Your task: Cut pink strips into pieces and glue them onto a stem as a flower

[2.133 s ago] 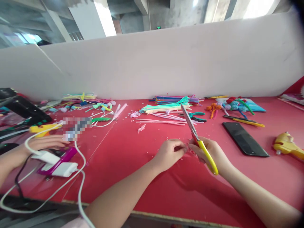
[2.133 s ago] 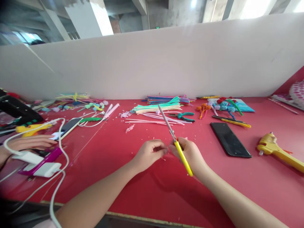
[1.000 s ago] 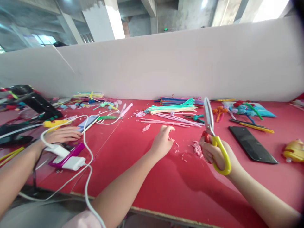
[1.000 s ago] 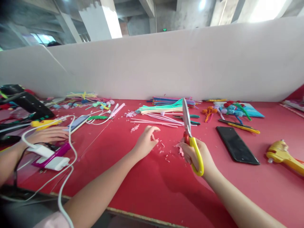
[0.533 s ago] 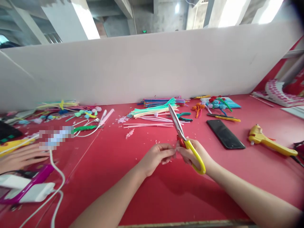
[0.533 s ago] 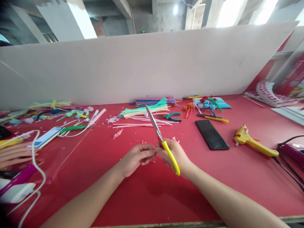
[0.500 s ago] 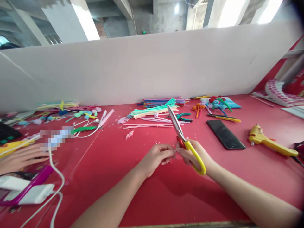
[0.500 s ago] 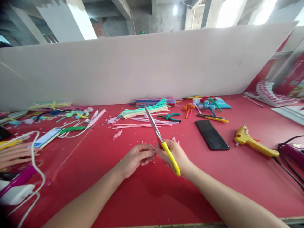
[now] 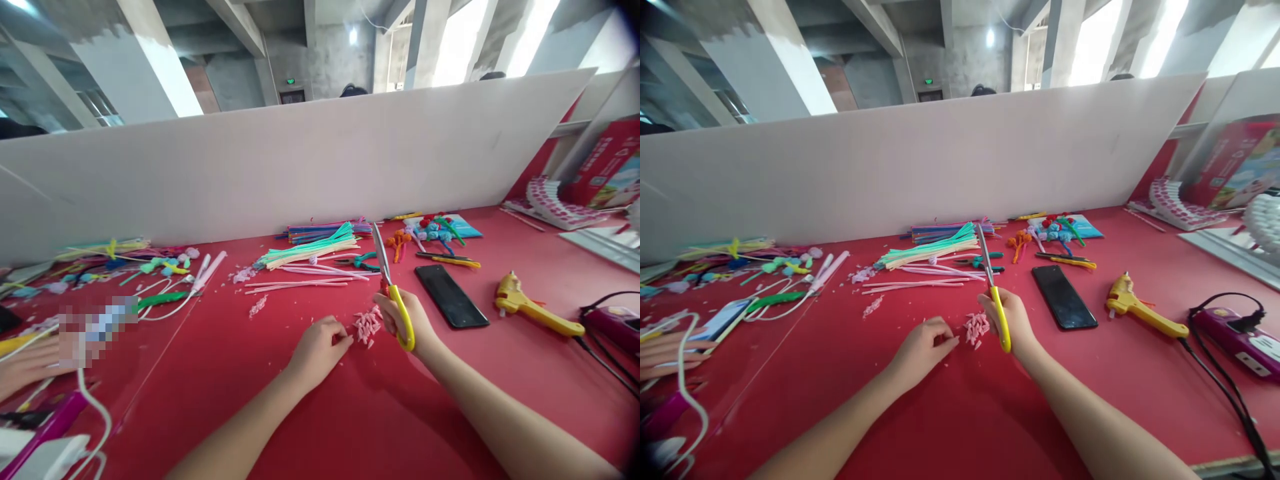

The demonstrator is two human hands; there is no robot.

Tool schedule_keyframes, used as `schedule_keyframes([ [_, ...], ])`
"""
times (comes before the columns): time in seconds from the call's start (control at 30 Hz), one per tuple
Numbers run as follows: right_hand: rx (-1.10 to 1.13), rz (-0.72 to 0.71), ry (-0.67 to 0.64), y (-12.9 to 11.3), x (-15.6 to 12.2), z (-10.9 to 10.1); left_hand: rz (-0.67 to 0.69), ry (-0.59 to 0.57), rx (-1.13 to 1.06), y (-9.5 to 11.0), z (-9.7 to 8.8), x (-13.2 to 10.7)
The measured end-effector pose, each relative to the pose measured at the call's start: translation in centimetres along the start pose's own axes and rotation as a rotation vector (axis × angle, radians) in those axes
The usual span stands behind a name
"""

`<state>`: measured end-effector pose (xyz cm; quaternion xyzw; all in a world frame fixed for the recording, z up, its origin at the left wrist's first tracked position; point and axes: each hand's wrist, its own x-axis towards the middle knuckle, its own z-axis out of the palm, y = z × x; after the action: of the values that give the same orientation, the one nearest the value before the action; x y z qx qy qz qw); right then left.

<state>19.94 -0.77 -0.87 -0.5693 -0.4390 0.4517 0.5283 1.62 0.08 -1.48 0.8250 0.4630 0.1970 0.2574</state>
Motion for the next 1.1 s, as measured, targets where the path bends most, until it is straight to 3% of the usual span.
schedule_keyframes([
  [0.37,0.021,0.018,-0.005,0.7,0.8,-0.4,-0.004,0.020,-0.022,2.3,0.5,2.9],
  [0.5,0.026,0.032,0.006,0.7,1.0,-0.6,0.005,0.102,-0.044,0.9,-0.8,2.3],
  [0.63,0.036,0.050,0.000,0.8,1.1,-0.7,0.004,0.094,0.004,-0.2,-1.4,1.0],
  [0.83,0.017,0.070,0.008,1.1,1.3,-0.8,0.086,0.195,0.310,1.0,1.5,0.3],
  [0.93,-0.002,0.072,0.008,1.2,1.3,-0.8,0.070,0.258,0.487,-0.1,2.3,0.9],
  [1.0,-0.009,0.073,0.008,1.3,1.3,-0.8,0.062,0.312,0.585,-1.6,1.7,1.7],
  [1.1,-0.013,0.075,0.006,1.2,1.3,-0.8,-0.061,0.455,0.663,-3.6,0.0,2.4],
])
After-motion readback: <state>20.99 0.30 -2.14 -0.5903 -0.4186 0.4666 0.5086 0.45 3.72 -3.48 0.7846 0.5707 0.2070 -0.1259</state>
